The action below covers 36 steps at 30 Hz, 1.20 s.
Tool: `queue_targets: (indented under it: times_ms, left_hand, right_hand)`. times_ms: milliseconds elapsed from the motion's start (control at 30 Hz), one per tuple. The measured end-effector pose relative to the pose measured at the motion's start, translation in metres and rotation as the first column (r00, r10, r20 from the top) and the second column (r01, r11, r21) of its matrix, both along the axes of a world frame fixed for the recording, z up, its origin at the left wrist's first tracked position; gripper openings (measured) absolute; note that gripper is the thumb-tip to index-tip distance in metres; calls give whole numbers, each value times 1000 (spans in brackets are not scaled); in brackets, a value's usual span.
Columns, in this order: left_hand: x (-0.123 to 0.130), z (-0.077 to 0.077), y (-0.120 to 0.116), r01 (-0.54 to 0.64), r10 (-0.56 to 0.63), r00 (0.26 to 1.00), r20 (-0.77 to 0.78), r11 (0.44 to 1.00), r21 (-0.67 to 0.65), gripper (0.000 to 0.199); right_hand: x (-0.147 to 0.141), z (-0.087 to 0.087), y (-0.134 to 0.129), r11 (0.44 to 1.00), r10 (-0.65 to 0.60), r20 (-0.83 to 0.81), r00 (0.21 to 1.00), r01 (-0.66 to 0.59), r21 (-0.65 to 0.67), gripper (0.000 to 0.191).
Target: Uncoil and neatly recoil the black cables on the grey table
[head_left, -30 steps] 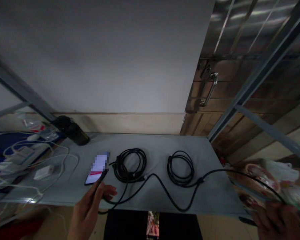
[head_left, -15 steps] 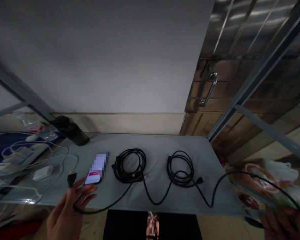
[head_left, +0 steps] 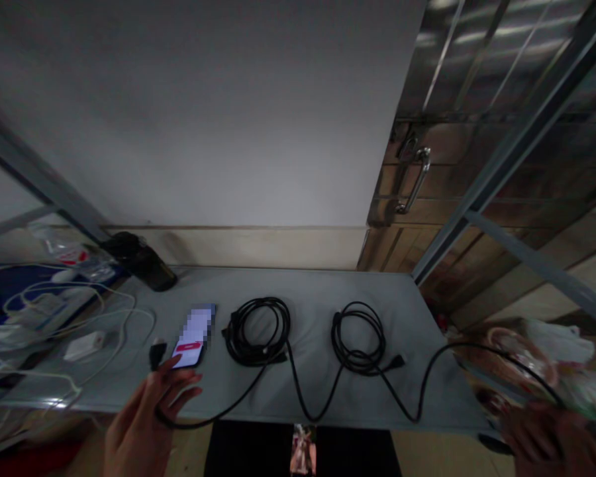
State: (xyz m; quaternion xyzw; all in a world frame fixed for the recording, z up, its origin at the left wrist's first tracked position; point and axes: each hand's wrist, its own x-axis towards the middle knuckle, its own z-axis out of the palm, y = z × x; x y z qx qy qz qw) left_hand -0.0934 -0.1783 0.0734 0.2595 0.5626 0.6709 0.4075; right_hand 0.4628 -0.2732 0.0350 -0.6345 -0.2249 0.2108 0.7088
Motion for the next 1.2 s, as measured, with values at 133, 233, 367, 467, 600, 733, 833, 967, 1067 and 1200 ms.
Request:
queue_targets:
  times_ms: [133, 233, 367, 467, 600, 733, 833, 967, 1067, 1200]
  left_hand:
    - [21, 5, 1, 119, -119, 993, 6, 986, -115, 59]
    - [45, 5, -1, 259, -264, 964, -13, 953, -153, 67]
    - [79, -6, -8, 449, -457, 889, -16, 879, -157, 65]
    - [102, -18, -12, 551, -556, 831, -7, 825, -126, 66]
    - [128, -25, -17, 630, -642, 766, -37, 761, -154, 65]
    - [153, -12, -23, 607, -609, 791, 57, 771, -191, 64]
    - [169, 8, -24, 547, -487, 814, 315, 826, -137, 66]
    - [173, 31, -18, 518, -432, 761, 483, 854, -52, 62]
    - [163, 34, -13, 523, -443, 764, 469, 851, -46, 61]
    - [145, 34, -4, 547, -500, 778, 381, 837, -20, 52]
  right_hand:
    - [-37, -10, 9, 991, 133, -18, 991, -133, -7, 59]
    - [-81, -10, 8, 914, 392, 60, 918, -381, -143, 57]
    - [-151, -1, 10, 780, 607, 80, 791, -574, -248, 54]
    - [-196, 2, 15, 765, 632, 79, 771, -605, -223, 57]
    - [-233, 0, 16, 718, 694, 179, 697, -652, -245, 56]
    - [-251, -7, 14, 722, 692, 274, 668, -626, -295, 58]
    - [-257, -11, 17, 743, 669, 361, 650, -604, -288, 56]
    - [-257, -7, 30, 699, 676, 542, 499, -668, -256, 57]
    - [-256, 3, 39, 617, 708, 613, 349, -729, -298, 57]
    - [-262, 18, 52, 493, 807, 551, 212, -757, -430, 54]
